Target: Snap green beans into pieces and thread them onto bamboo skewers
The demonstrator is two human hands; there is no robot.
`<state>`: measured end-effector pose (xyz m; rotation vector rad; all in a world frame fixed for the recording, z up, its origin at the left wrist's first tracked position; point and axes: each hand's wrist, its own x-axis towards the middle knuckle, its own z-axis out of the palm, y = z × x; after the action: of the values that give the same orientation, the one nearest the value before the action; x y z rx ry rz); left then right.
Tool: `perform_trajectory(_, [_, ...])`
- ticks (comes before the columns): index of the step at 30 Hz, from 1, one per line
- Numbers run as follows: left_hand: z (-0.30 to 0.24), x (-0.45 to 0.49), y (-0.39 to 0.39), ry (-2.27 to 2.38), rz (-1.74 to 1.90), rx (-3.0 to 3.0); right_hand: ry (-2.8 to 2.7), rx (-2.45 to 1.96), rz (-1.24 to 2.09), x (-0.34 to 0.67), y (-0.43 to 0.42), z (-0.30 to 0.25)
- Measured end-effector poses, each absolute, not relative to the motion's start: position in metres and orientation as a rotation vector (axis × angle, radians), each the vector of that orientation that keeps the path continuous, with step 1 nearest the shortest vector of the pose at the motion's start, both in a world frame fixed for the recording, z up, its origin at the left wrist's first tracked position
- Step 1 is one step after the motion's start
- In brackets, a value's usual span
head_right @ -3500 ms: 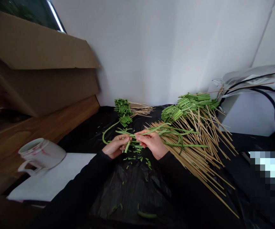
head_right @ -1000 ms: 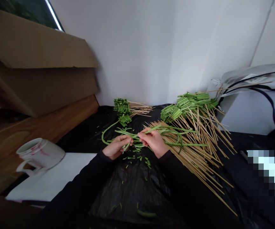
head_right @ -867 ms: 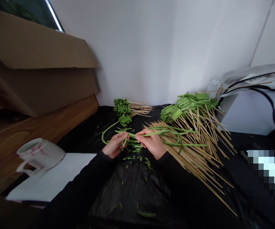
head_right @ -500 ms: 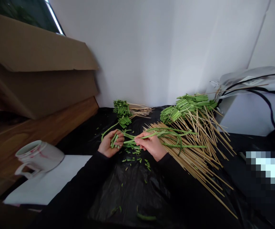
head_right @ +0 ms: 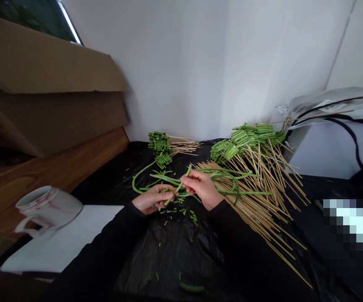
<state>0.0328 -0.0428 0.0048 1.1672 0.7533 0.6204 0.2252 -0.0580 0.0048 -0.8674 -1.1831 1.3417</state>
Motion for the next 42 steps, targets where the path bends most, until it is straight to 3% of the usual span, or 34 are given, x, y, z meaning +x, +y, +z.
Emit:
perform_trajectory(15, [0.003, 0.036, -0.042, 0.748, 0.704, 1.263, -1.2, -0.881, 1.31, 0.223, -0.06, 0.007])
perform_trajectory(22, [0.007, 0.032, -0.036, 0.627, 0.926, 0.988, -1.21, -0.852, 1.296, 0.218, -0.062, 0.006])
perform_trajectory(31, [0.012, 0.036, -0.044, 0.347, 0.799, 0.555, -1.268, -0.819, 1.338, 0.215, -0.064, 0.005])
perform_trajectory(42, [0.009, 0.041, -0.043, 0.403, 0.842, 0.564, -1.399, -0.817, 1.417, 0.217, -0.066, 0.006])
